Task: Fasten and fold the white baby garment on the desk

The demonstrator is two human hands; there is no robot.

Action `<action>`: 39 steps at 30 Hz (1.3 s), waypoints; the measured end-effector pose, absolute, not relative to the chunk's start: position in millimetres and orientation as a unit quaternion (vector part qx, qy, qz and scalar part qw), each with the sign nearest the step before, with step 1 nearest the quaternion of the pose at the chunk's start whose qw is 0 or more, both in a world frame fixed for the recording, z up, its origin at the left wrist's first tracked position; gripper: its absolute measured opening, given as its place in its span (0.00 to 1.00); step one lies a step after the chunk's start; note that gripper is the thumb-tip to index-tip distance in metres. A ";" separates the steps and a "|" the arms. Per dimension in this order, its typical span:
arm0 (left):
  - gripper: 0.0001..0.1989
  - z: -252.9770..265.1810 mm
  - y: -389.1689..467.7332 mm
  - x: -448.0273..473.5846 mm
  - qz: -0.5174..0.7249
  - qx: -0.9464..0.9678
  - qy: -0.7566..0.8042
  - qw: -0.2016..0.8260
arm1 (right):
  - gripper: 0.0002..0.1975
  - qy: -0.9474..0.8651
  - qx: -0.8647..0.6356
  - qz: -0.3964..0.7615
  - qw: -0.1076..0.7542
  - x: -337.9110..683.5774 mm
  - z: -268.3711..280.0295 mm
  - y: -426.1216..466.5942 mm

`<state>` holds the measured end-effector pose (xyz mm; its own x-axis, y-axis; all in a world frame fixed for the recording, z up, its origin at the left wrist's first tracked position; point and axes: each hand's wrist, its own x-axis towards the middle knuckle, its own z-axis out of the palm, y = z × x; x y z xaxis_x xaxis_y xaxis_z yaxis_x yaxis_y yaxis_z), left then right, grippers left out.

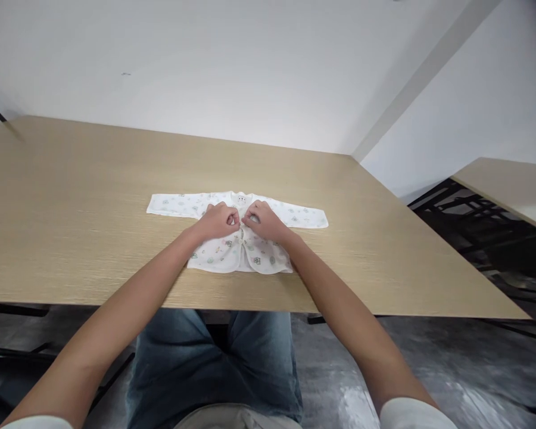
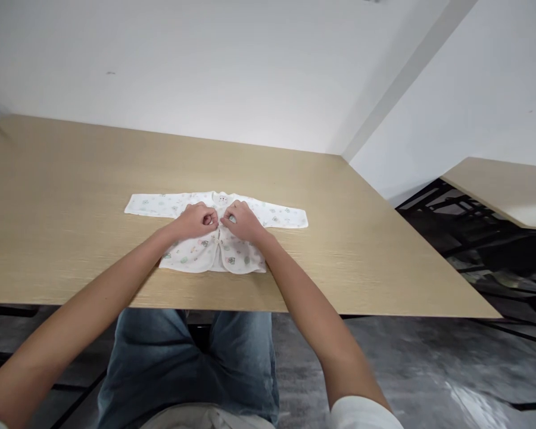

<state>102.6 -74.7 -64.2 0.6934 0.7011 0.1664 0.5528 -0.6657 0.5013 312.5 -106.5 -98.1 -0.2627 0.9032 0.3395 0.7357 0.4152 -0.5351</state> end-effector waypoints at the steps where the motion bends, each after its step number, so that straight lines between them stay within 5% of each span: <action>1: 0.04 -65.1 -74.2 102.4 0.176 0.896 0.348 0.210 | 0.09 -0.785 -0.519 0.137 0.310 313.3 -98.0 -106.4; 29: 0.07 -73.7 -59.7 99.7 0.177 0.917 0.310 0.178 | 0.05 -0.787 -0.516 0.148 0.304 312.5 -91.7 -95.3; 39: 0.08 -67.6 -58.2 101.2 0.163 0.901 0.341 0.213 | 0.14 -0.756 -0.521 0.224 0.326 312.8 -83.4 -105.7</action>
<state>101.2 -58.2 -67.6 0.7140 0.6842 0.1486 0.5452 -0.6765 0.4950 312.8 -105.7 -83.4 -0.2446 0.9342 0.2597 0.6416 0.3568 -0.6790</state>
